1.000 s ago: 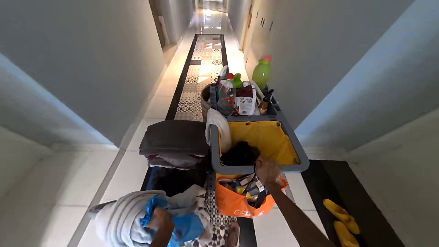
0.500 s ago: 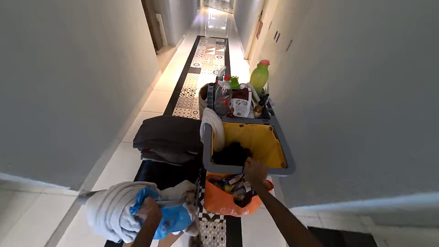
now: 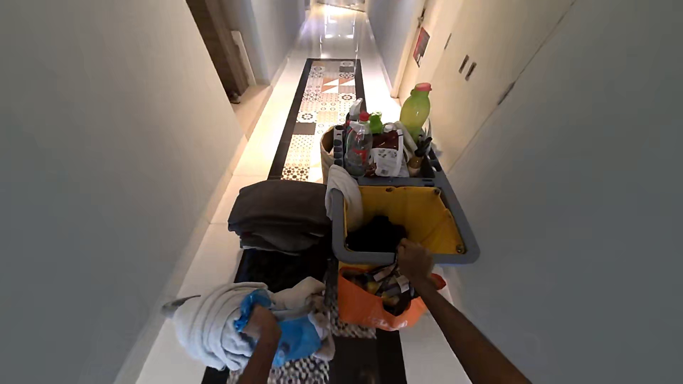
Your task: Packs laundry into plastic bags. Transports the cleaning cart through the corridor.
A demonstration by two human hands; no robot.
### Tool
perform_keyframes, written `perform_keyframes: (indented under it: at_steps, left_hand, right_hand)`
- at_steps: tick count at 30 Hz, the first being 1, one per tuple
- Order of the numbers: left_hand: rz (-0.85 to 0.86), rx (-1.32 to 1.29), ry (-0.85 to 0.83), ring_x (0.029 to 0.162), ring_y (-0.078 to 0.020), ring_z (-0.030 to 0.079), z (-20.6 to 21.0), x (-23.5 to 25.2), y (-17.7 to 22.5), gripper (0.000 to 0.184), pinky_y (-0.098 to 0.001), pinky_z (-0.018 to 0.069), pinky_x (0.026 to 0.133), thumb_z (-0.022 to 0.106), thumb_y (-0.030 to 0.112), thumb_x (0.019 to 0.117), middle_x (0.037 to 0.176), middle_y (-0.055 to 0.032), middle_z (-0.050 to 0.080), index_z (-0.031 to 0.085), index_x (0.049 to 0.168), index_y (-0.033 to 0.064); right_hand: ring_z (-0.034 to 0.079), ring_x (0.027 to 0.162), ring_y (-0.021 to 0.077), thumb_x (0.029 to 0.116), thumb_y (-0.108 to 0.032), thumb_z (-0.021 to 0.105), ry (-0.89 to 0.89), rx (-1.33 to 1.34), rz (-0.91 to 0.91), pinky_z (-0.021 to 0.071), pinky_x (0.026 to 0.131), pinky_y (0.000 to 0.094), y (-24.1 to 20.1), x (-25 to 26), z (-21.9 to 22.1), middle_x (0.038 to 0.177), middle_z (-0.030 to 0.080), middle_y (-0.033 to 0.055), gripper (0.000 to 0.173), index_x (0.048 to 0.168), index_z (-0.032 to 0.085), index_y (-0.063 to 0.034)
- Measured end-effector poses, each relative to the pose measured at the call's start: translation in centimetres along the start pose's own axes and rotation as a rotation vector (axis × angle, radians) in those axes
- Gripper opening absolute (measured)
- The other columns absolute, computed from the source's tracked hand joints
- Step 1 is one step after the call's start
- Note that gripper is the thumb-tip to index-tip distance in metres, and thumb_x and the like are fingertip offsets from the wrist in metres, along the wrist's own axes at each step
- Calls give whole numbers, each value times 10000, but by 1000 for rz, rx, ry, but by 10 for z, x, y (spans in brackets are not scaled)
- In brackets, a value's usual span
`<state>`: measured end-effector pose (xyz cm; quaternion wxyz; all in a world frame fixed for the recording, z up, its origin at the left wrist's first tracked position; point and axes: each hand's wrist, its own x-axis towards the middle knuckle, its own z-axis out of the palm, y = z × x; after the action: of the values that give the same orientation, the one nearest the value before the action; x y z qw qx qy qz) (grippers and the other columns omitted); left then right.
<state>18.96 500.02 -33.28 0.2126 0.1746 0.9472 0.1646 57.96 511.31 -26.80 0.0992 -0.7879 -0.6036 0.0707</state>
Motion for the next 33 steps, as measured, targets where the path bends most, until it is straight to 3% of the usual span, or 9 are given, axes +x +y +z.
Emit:
perform_keyframes:
  at_steps: [7, 17, 25, 33]
  left_hand:
    - [-5, -139, 62, 1360, -475, 487, 75, 96, 247, 476, -627, 368, 1115, 408, 271, 1088, 1406, -337, 543, 571, 1358, -85]
    - [11, -350, 108, 1336, -457, 507, 185, 237, 589, 497, -626, 381, 1107, 459, 287, 1055, 1373, -333, 564, 575, 1337, -104]
    - [-51, -436, 73, 1273, -466, 552, 265, 337, 860, 502, -632, 416, 1063, 474, 316, 1053, 1302, -340, 603, 618, 1264, -116]
    - [-65, -431, 127, 1305, -442, 542, 338, 425, 1119, 523, -607, 416, 1083, 490, 326, 1044, 1342, -320, 592, 586, 1319, -108]
  right_hand:
    - [712, 987, 336, 994, -264, 510, 100, 50, -36, 527, 879, 572, -48, 264, 25, 966, 755, 113, 271, 987, 754, -147]
    - [705, 998, 308, 1003, -251, 475, 41, 71, -33, 502, 886, 550, -127, 636, 33, 980, 759, 86, 298, 1008, 751, -139]
    - [709, 922, 324, 979, -235, 469, 144, 78, -59, 502, 826, 569, -174, 926, 59, 909, 749, 104, 301, 928, 747, -130]
    - [703, 967, 339, 969, -222, 478, 111, 136, -20, 466, 885, 585, -221, 1206, 71, 943, 754, 115, 293, 941, 750, -119]
